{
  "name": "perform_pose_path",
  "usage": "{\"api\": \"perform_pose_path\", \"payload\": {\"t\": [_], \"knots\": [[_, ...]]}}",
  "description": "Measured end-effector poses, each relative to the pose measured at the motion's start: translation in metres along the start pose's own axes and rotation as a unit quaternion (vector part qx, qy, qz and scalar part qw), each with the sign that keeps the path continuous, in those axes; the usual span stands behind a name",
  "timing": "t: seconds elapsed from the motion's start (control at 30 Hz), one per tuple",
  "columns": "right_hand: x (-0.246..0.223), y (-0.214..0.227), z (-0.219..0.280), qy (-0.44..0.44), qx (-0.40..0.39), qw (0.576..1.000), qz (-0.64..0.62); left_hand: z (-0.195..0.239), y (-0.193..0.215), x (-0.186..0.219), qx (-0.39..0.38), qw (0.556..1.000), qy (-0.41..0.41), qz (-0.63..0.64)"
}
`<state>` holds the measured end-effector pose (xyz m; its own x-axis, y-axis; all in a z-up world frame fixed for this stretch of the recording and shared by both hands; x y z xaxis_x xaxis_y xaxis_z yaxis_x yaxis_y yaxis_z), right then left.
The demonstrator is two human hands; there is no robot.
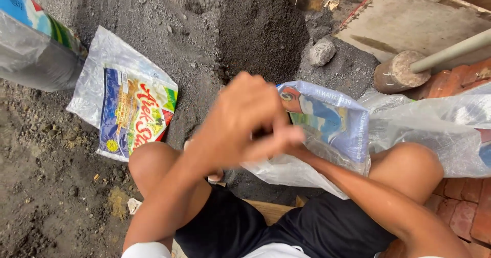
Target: Scooping sand from a pile into a plastic bag using a hand trowel while sitting on a wooden board.
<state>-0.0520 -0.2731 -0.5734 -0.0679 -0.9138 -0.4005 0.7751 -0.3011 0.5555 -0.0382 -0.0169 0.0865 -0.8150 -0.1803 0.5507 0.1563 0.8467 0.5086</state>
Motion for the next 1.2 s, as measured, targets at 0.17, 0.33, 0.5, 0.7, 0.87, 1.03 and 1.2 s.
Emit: {"api": "perform_pose_path", "payload": {"t": [0.17, 0.33, 0.5, 0.7, 0.87, 1.03, 1.2], "knots": [[-0.008, 0.007, 0.050, -0.018, -0.011, 1.000, 0.009, 0.005, -0.012, 0.077, 0.008, 0.960, -0.136, 0.244], [-0.056, 0.037, 0.066, -0.026, -0.013, 0.999, 0.035, 0.010, -0.034, 0.086, 0.000, 0.908, -0.123, 0.400], [-0.080, 0.059, 0.085, -0.048, -0.006, 0.999, 0.023, 0.014, -0.044, 0.079, 0.015, 0.904, -0.115, 0.412], [-0.148, 0.123, 0.147, -0.111, 0.031, 0.988, -0.103, 0.017, -0.076, 0.080, 0.032, 0.933, -0.047, 0.356], [-0.151, 0.120, 0.154, -0.122, 0.031, 0.983, -0.135, 0.028, -0.077, 0.076, 0.049, 0.949, -0.012, 0.313], [-0.168, 0.127, 0.181, -0.105, 0.004, 0.962, -0.254, 0.036, -0.074, 0.065, 0.069, 0.962, 0.027, 0.264], [-0.174, 0.140, 0.162, -0.091, 0.001, 0.980, -0.178, 0.027, -0.039, 0.008, 0.082, 0.973, 0.082, 0.199]]}}
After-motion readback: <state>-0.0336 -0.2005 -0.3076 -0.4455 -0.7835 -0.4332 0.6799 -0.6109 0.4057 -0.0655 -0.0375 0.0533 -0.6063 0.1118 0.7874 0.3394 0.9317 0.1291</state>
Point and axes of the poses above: each hand's wrist, its own z-axis away from the middle knuckle, its own y-axis out of the back of the hand, x = y × z, the point moved 4 cm from there along -z, towards the middle knuckle, and after that the axes turned 2 degrees about x, right-handed, at the moved point
